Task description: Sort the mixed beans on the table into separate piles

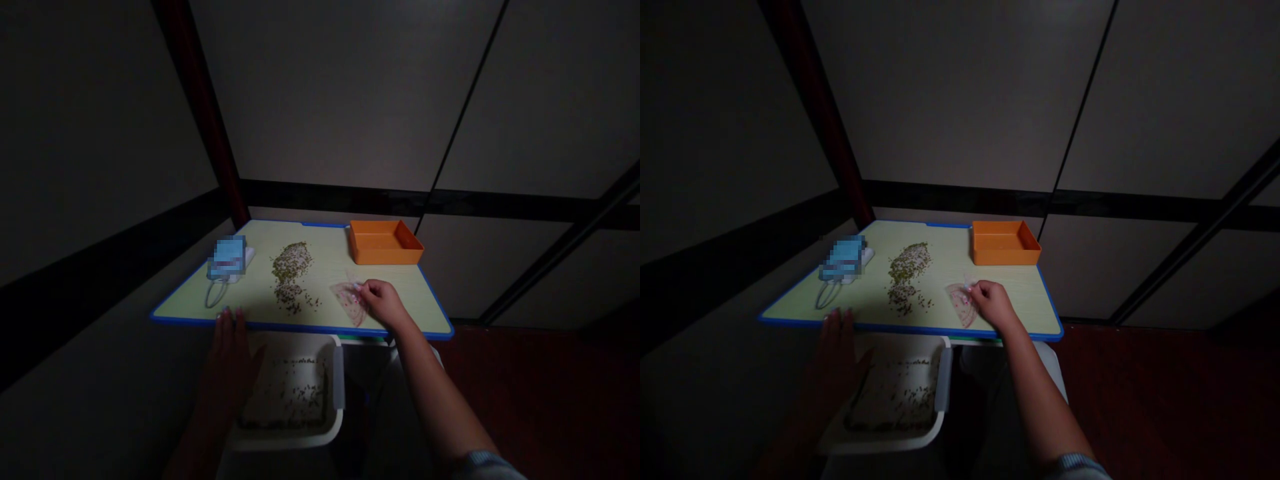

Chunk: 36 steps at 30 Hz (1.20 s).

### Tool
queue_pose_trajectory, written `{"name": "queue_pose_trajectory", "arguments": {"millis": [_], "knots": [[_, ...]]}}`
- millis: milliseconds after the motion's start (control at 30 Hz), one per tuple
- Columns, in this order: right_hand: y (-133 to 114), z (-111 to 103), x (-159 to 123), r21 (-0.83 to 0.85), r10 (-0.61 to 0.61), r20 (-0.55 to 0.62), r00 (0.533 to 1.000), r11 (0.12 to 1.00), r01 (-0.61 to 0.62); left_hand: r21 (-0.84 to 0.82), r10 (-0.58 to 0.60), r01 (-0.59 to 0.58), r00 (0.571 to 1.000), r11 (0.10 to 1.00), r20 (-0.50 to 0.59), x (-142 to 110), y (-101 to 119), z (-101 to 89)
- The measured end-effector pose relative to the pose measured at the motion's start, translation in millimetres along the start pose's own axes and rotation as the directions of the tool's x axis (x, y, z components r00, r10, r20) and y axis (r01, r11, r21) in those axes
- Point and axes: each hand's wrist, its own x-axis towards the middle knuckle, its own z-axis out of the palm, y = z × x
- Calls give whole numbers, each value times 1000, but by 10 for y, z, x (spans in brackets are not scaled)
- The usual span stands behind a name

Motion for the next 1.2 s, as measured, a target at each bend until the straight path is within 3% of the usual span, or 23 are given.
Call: {"name": "queue_pose_trajectory", "arguments": {"millis": [167, 267, 367, 500, 633, 800, 933, 1100, 1200], "knots": [[-16, 8, 0, -10, -29, -2, 1000, 1000, 29, -22, -23, 23, 1000, 999, 18, 23, -32, -9], [-78, -36, 85, -20, -46, 102, 994, 999, 48, -27, -32, 32, 999, 999, 8, 16, -61, 19], [-226, -116, 267, -163, -116, 218, 969, 975, 153, -30, -20, 20, 1000, 999, -12, 11, -85, 59], [-461, -133, 565, -446, -202, 419, 885, 803, 395, -29, -17, 16, 999, 999, -49, 18, -64, 62], [-529, -26, 716, -587, -234, 486, 842, 627, 513, -46, -49, 47, 998, 998, -36, 33, -1, 26], [-360, 32, 658, -595, -377, 495, 783, 510, 621, -37, -67, 66, 997, 997, -25, 21, 34, 31], [-263, 21, 594, -575, -469, 469, 749, 482, 661, -14, -106, 106, 994, 994, 12, 13, 81, 13], [-274, 41, 541, -525, -486, 503, 715, 486, 699, -20, -152, 152, 988, 988, 36, 47, 162, -60], [-299, 67, 499, -502, -477, 566, 673, 449, 740, -21, -146, 148, 988, 989, 55, 38, 139, -72]]}}
